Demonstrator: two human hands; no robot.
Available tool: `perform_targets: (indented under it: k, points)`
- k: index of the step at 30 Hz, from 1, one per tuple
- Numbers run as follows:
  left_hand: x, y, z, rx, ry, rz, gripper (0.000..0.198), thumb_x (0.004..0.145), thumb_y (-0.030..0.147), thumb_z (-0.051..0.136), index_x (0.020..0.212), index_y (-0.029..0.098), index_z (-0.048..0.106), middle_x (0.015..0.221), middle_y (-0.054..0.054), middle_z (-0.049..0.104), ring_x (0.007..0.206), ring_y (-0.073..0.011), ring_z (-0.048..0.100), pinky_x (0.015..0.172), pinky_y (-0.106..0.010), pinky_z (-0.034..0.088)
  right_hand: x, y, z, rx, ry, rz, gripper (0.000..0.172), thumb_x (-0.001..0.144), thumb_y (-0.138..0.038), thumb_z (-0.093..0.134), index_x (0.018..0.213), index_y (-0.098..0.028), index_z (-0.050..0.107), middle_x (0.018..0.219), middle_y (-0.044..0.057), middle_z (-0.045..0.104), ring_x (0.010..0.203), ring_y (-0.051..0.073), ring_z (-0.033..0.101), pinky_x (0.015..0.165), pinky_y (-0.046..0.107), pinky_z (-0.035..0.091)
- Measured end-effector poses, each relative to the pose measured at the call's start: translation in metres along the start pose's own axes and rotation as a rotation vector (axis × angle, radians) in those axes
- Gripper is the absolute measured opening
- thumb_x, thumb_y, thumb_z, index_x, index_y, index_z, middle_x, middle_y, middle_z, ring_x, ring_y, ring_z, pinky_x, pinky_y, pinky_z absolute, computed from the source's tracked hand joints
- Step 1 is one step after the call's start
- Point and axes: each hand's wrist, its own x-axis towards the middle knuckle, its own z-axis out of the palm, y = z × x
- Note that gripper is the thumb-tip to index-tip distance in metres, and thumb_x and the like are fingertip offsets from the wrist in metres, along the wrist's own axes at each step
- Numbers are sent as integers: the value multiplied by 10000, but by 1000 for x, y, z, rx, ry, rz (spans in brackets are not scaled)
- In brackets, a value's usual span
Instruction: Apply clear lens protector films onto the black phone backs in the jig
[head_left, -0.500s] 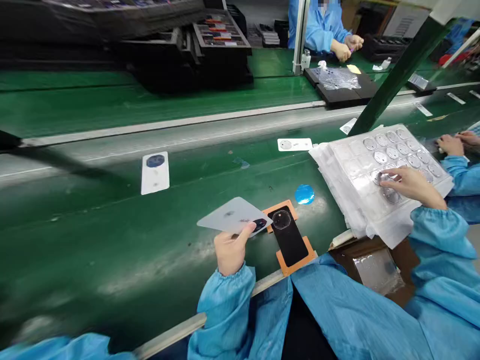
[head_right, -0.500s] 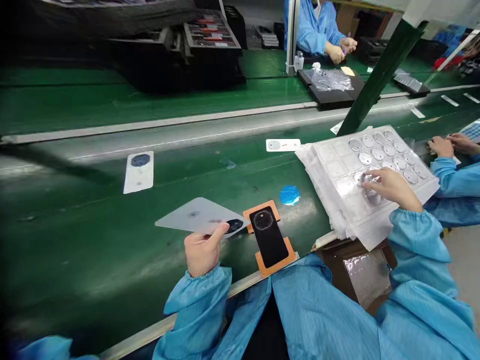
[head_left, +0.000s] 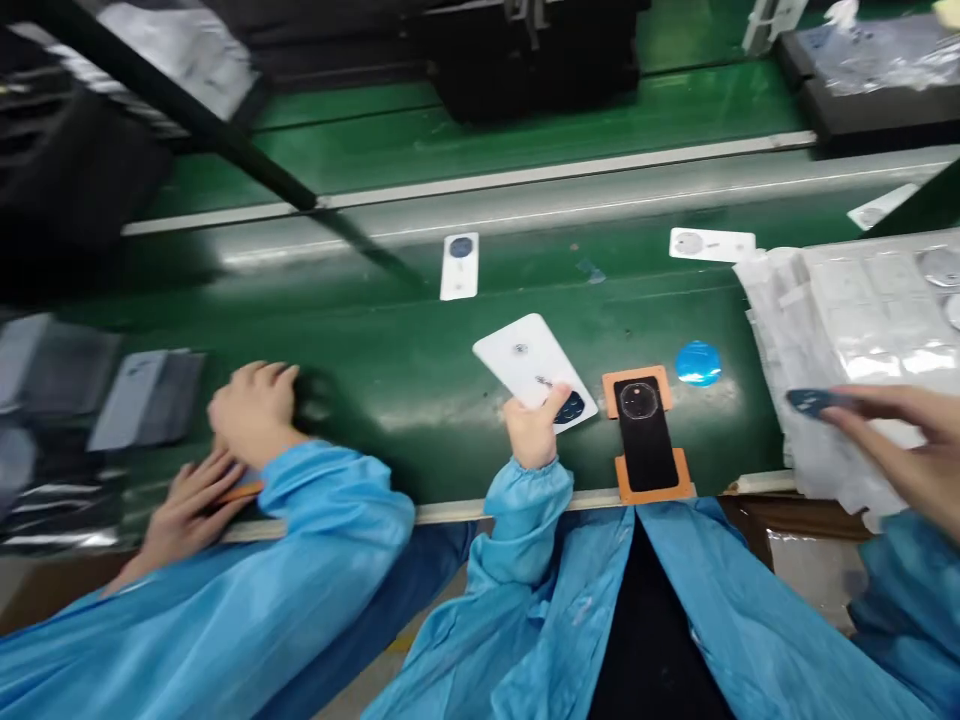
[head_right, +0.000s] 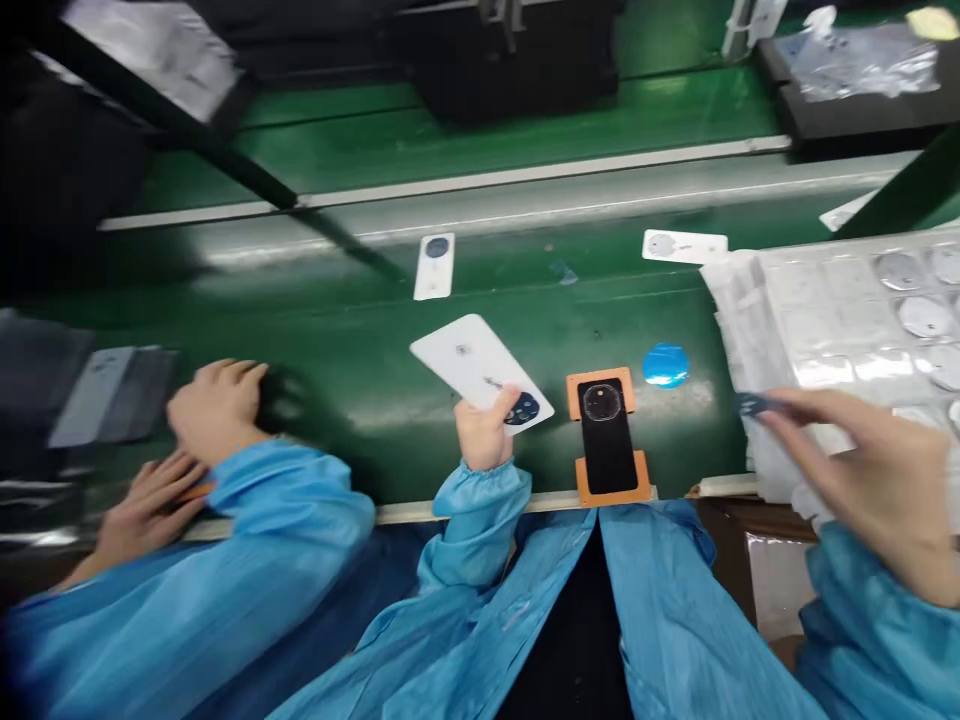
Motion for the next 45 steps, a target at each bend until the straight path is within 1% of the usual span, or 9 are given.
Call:
perform_targets:
  k: [4, 7, 9, 14, 18, 21, 26, 34, 45]
  points:
    - [6, -4, -4, 13, -49, -14, 486, 645, 524, 963, 883, 117, 842, 941, -106, 826, 887, -257, 786, 777, -314, 631, 6, -75, 104, 236, 19, -355, 162, 1017, -157, 660, 1109, -240, 764, 1012, 19, 826, 864, 186, 786, 756, 329, 618]
    - [9, -5, -12, -6, -20, 2, 526, 676, 590, 941, 869, 113, 837, 922, -103, 823, 914, -269, 786, 794, -321, 628, 6, -87, 164, 121, 61, -472, 228, 994, -49, 639, 1137, -186, 750, 1063, 52, 824, 945, 212, 776, 812, 364, 588]
    - [10, -3, -16, -57, 1, -20, 595, 700, 664, 904, 901, 108, 833, 925, -110, 820, 940, -278, 789, 832, -338, 633, 0, -83, 181, 83, 52, -520, 235, 984, -28, 643, 1145, -170, 739, 1080, 68, 819, 1008, 227, 764, 859, 376, 576]
    - [6, 2, -17, -168, -23, -98, 707, 670, 731, 898, 1012, 118, 819, 992, -121, 814, 966, -268, 788, 862, -338, 632, -11, -72, 179, 66, -67, -543, 262, 997, -63, 640, 1213, -197, 705, 1191, 82, 790, 1143, 248, 712, 983, 418, 542]
    - [4, 9, -12, -205, -99, -131, 591, 671, 666, 933, 901, 143, 784, 799, -55, 769, 602, -123, 675, 506, -210, 502, -9, -78, 175, 0, -128, -525, 196, 1005, -93, 635, 1161, -191, 702, 1168, 101, 780, 1045, 250, 708, 899, 423, 527]
    - [2, 13, -8, -225, -130, -138, 503, 658, 564, 978, 828, 143, 762, 737, -36, 736, 528, -93, 613, 423, -184, 421, -5, -85, 171, 24, -115, -503, 138, 1003, -128, 660, 1123, -184, 699, 1104, 98, 783, 975, 253, 716, 844, 420, 531]
    - [-15, 8, 11, -214, -151, -145, 477, 615, 503, 1011, 841, 137, 806, 894, -76, 796, 664, -137, 716, 551, -215, 572, 3, -108, 161, 320, 44, -340, 203, 980, -124, 702, 1164, -210, 695, 1107, 76, 791, 983, 221, 753, 858, 366, 602]
    - [-54, -8, 30, -83, -347, 55, 469, 940, 611, 730, 1132, 199, 843, 1141, -104, 820, 1069, -266, 789, 978, -359, 649, 27, -149, 159, 365, 238, -72, 53, 991, -206, 703, 1022, -242, 727, 1025, 65, 797, 931, 217, 774, 836, 357, 631]
    - [-57, -8, 29, 49, -361, 149, 478, 975, 617, 670, 1154, 209, 845, 1135, -102, 818, 1072, -287, 782, 992, -379, 631, 32, -145, 157, 437, 220, -45, 81, 991, -175, 669, 984, -242, 715, 1005, 65, 788, 931, 211, 769, 819, 360, 634]
